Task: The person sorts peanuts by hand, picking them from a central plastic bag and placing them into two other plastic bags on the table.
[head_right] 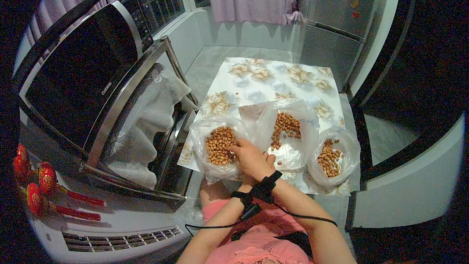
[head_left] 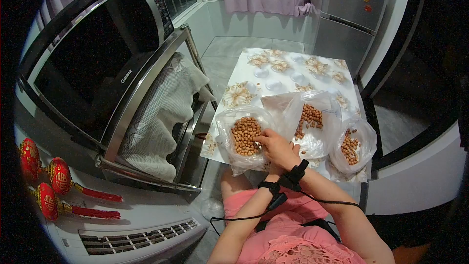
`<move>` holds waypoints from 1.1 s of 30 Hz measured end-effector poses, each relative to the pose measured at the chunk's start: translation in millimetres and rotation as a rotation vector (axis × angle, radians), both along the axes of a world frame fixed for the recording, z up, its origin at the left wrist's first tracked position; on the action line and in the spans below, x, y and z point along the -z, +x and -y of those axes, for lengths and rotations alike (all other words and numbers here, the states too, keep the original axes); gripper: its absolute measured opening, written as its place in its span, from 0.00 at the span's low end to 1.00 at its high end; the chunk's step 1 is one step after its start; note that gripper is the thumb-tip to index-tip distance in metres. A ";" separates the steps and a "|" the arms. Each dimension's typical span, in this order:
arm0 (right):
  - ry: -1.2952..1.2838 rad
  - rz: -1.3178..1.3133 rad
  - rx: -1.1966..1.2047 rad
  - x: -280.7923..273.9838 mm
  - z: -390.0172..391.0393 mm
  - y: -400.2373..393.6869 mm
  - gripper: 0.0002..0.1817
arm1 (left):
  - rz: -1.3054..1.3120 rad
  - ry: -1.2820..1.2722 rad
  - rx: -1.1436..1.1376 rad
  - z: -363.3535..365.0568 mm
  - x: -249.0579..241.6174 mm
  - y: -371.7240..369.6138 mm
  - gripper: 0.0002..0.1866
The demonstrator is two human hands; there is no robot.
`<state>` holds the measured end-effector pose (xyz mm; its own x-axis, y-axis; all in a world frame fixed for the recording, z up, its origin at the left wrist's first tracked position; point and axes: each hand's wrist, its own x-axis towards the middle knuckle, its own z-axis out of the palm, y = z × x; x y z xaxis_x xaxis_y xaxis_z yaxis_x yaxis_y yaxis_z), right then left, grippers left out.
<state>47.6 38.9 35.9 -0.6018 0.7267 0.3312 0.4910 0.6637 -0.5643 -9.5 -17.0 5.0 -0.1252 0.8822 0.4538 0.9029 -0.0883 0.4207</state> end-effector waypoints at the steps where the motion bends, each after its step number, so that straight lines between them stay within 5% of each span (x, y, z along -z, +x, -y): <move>1: 0.004 -0.013 0.035 -4.2 1.5 -1.1 0.17 | -0.001 0.000 -0.002 -2.3 -0.7 0.5 0.09; 14: -0.032 -0.020 0.056 -4.8 -1.3 -1.3 0.17 | -0.014 0.001 -0.019 -11.9 -6.5 5.9 0.09; 20: -0.132 -0.026 0.062 -30.8 15.4 5.7 0.15 | -0.010 0.075 0.259 -2.9 7.3 0.8 0.09; 22: -0.100 -0.269 -0.017 -21.1 17.3 12.7 0.11 | -0.009 0.099 0.349 -12.9 2.9 6.6 0.09; 27: 0.038 -0.445 -0.075 -67.6 60.5 102.5 0.17 | 0.007 0.110 0.432 -12.0 8.0 4.7 0.09; 33: 0.179 -0.215 0.437 -72.2 70.2 256.9 0.14 | 0.011 0.229 0.408 -14.0 6.4 16.8 0.05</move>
<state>304.5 -31.3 108.1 -0.1596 0.8158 0.5559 0.6290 0.5181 -0.5796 7.3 -3.0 -1.4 0.2050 0.7377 0.6433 0.7705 -0.5270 0.3587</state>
